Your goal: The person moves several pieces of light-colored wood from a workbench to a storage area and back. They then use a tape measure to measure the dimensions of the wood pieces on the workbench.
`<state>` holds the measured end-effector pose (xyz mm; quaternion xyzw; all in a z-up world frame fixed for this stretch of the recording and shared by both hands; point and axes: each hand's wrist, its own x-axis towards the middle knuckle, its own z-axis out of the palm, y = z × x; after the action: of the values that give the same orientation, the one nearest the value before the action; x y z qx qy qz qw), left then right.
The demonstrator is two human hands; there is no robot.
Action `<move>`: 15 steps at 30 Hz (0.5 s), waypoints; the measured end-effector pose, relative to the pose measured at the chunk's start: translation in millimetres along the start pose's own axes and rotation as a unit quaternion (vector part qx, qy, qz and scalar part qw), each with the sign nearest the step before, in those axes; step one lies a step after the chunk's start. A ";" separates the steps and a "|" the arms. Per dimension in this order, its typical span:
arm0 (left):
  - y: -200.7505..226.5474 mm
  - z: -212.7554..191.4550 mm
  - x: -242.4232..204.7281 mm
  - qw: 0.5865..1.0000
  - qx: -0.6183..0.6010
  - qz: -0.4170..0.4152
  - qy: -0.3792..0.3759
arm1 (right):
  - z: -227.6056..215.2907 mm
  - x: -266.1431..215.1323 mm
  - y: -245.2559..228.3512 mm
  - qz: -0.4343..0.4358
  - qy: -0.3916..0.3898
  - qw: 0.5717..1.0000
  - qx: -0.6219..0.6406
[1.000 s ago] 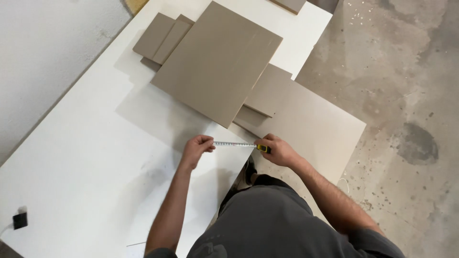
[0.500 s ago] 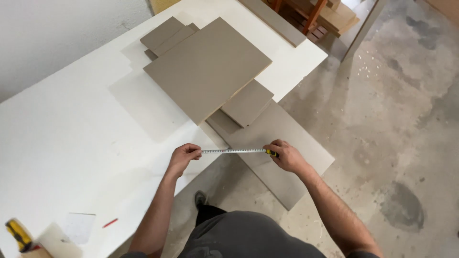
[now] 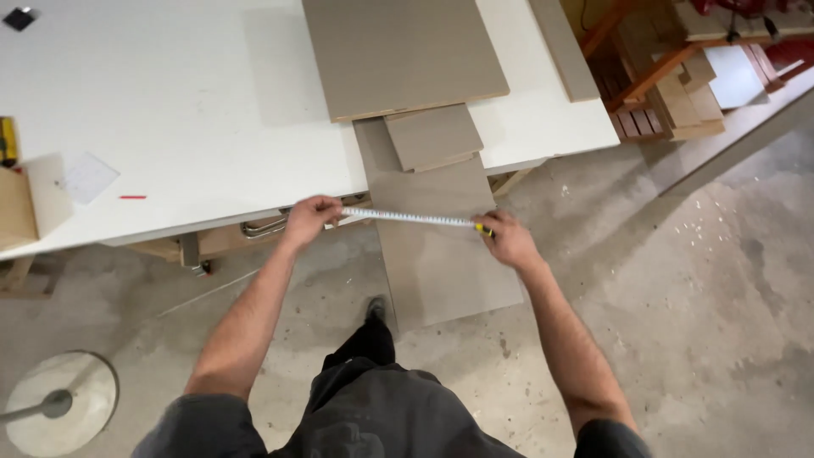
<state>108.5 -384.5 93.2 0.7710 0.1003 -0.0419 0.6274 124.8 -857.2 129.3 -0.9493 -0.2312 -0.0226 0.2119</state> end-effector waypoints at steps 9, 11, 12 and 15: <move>-23.2 -11.4 179.7 0.980 -0.052 0.035 0.187 | -21.1 208.2 77.0 -0.056 0.015 0.989 -0.138; -1.3 -10.7 192.8 0.978 -0.047 0.032 0.201 | -33.3 234.6 84.5 -0.059 -0.004 0.987 -0.147; 12.1 -11.0 202.0 0.976 -0.038 0.042 0.209 | -40.0 248.0 88.8 -0.056 -0.008 0.986 -0.157; 4.4 -0.5 229.6 0.970 -0.033 0.012 0.241 | -36.7 283.5 123.5 -0.064 -0.011 0.986 -0.155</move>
<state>333.5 -361.4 53.7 0.7386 0.2407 0.1563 0.6100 435.2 -849.9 154.3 -0.9541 -0.2874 -0.0610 0.0577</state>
